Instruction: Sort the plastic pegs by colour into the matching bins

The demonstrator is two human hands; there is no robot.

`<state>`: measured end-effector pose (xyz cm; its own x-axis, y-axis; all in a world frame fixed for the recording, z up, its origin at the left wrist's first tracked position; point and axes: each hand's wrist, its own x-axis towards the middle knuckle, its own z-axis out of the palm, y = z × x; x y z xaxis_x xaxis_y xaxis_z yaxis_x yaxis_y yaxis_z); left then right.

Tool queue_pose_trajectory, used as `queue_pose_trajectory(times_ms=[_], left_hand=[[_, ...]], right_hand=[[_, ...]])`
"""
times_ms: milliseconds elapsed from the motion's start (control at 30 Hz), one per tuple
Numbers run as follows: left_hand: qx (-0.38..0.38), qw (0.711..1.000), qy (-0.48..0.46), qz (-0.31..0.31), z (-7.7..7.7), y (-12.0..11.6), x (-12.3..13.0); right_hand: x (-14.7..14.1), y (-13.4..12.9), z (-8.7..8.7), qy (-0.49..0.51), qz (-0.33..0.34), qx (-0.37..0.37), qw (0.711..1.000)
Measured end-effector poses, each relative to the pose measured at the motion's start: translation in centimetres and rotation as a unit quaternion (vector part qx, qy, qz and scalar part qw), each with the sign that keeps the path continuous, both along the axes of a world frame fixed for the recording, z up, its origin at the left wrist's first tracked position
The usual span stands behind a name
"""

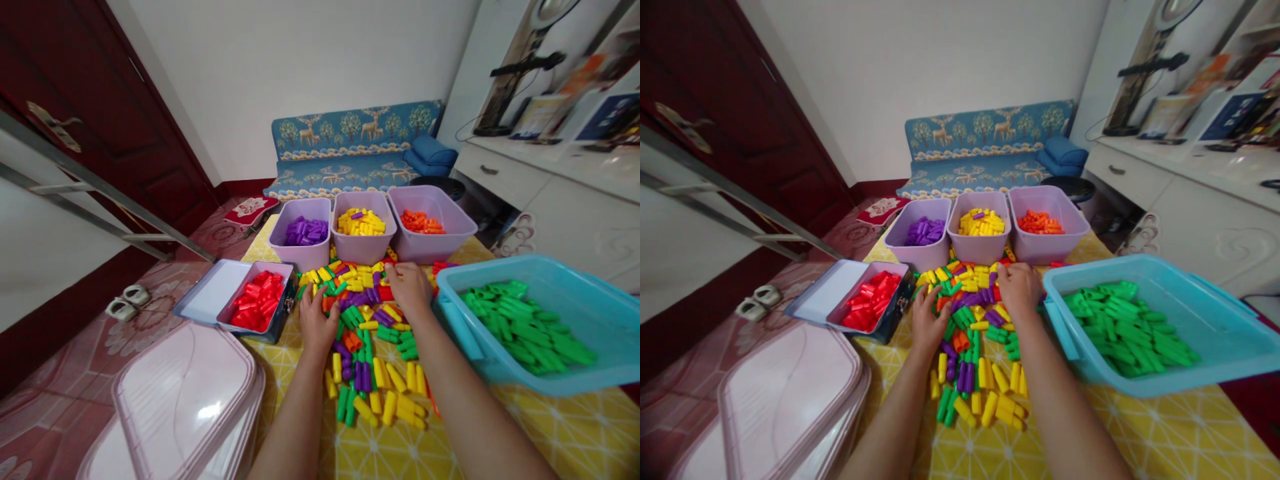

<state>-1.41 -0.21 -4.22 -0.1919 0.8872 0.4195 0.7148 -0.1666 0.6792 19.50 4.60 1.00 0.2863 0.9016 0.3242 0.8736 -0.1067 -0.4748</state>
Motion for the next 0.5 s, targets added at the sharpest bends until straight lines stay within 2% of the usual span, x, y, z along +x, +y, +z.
queue_pose_trajectory(times_ms=[100,233,300,500], left_hand=[[0.0,1.0,-0.006,0.0,-0.3,0.1,0.0],[0.003,1.0,-0.011,0.002,-0.3,0.2,-0.1],[0.002,1.0,-0.012,0.002,-0.2,0.2,-0.1],[-0.008,1.0,-0.001,0.006,-0.1,0.1,0.0]], right_hand=[[0.1,2.8,-0.1,0.014,-0.008,0.055,0.998],[-0.2,5.3,-0.8,0.014,0.01,-0.014,1.0],[-0.3,5.5,-1.1,-0.005,0.018,-0.052,0.998],[-0.4,3.9,-0.8,-0.079,-0.023,-0.119,0.989]])
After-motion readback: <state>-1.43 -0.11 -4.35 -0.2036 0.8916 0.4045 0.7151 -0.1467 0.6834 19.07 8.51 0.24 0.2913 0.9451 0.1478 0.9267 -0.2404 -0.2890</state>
